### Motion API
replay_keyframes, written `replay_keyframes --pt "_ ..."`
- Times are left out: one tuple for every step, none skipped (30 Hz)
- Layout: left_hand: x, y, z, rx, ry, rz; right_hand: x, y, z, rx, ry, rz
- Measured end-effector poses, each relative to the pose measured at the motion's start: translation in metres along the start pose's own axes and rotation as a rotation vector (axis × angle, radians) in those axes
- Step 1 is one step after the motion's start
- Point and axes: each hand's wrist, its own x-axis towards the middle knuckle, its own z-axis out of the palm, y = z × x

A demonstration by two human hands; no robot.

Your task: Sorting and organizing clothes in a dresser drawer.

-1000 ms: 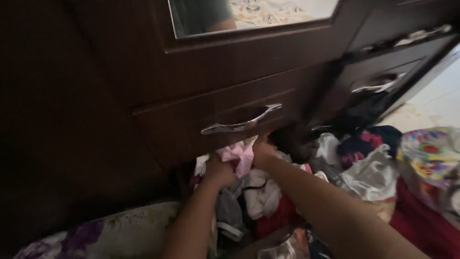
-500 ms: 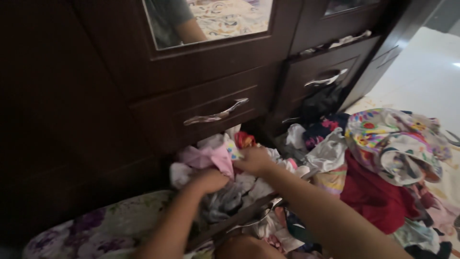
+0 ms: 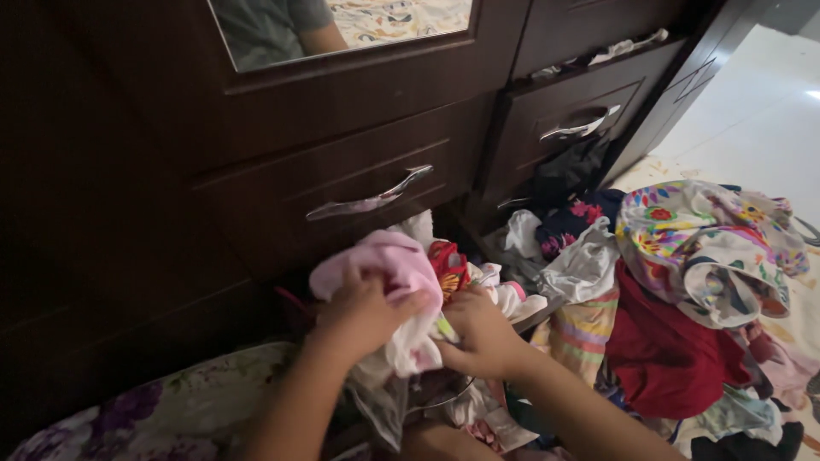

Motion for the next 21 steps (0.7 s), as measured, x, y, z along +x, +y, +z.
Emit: replay_keyframes --pt "0.008 -0.005 0.012 0.125 0.288 0.067 0.003 -0.002 -0.003 0.006 -0.068 0.001" --pt "0.016 -0.01 0.024 0.25 0.577 0.133 0.006 -0.004 -0.006 0.012 -0.135 0.002" --pt "0.026 -0.017 0.032 0.25 0.577 0.13 0.011 0.002 -0.008 0.014 -0.137 0.001" --pt "0.035 -0.024 0.04 0.173 0.567 0.167 0.017 0.009 -0.009 0.038 -0.124 -0.025" --pt "0.044 -0.032 0.047 0.098 0.556 0.205 0.022 0.014 -0.009 0.064 -0.108 -0.051" --pt "0.057 -0.047 0.059 0.101 0.555 0.203 0.034 0.018 -0.01 0.068 -0.107 -0.052" --pt "0.07 -0.062 0.071 -0.046 0.31 0.107 0.046 0.022 -0.011 0.034 0.035 0.057" --pt "0.084 -0.077 0.082 -0.191 0.064 0.009 0.059 0.026 -0.012 0.0 0.176 0.167" --pt "0.09 -0.089 0.094 -0.19 0.065 0.002 0.069 0.053 0.001 0.006 0.173 0.165" --pt "0.096 -0.102 0.106 -0.369 -0.047 -0.026 0.08 0.08 0.013 -0.135 0.059 0.209" --pt "0.103 -0.115 0.116 -0.544 -0.157 -0.054 0.092 0.108 0.026 -0.276 -0.052 0.248" --pt "0.115 -0.139 0.135 -0.541 -0.153 -0.059 0.103 0.109 0.034 -0.271 -0.051 0.244" --pt "0.128 -0.163 0.154 -0.675 -0.216 -0.004 0.114 0.111 0.043 -0.384 -0.187 0.282" --pt "0.14 -0.188 0.173 -0.81 -0.277 0.052 0.125 0.113 0.051 -0.501 -0.321 0.322" --pt "0.161 -0.212 0.199 -0.807 -0.277 0.049 0.104 0.171 0.09 -0.497 -0.32 0.321" --pt "0.182 -0.237 0.224 -0.618 -0.243 0.211 0.117 0.215 0.109 -0.233 -0.387 0.442" --pt "0.205 -0.261 0.248 -0.423 -0.206 0.372 0.108 0.234 0.153 0.033 -0.444 0.556" --pt "0.21 -0.26 0.247 -0.419 -0.204 0.372 0.099 0.243 0.147 0.034 -0.441 0.553" --pt "0.209 -0.26 0.248 -0.348 -0.121 0.418 0.094 0.242 0.155 0.06 -0.431 0.554" --pt "0.209 -0.26 0.25 -0.276 -0.039 0.464 0.087 0.232 0.17 0.086 -0.421 0.555" --pt "0.175 -0.237 0.224 -0.279 -0.047 0.46 0.086 0.222 0.164 0.113 -0.413 0.561"
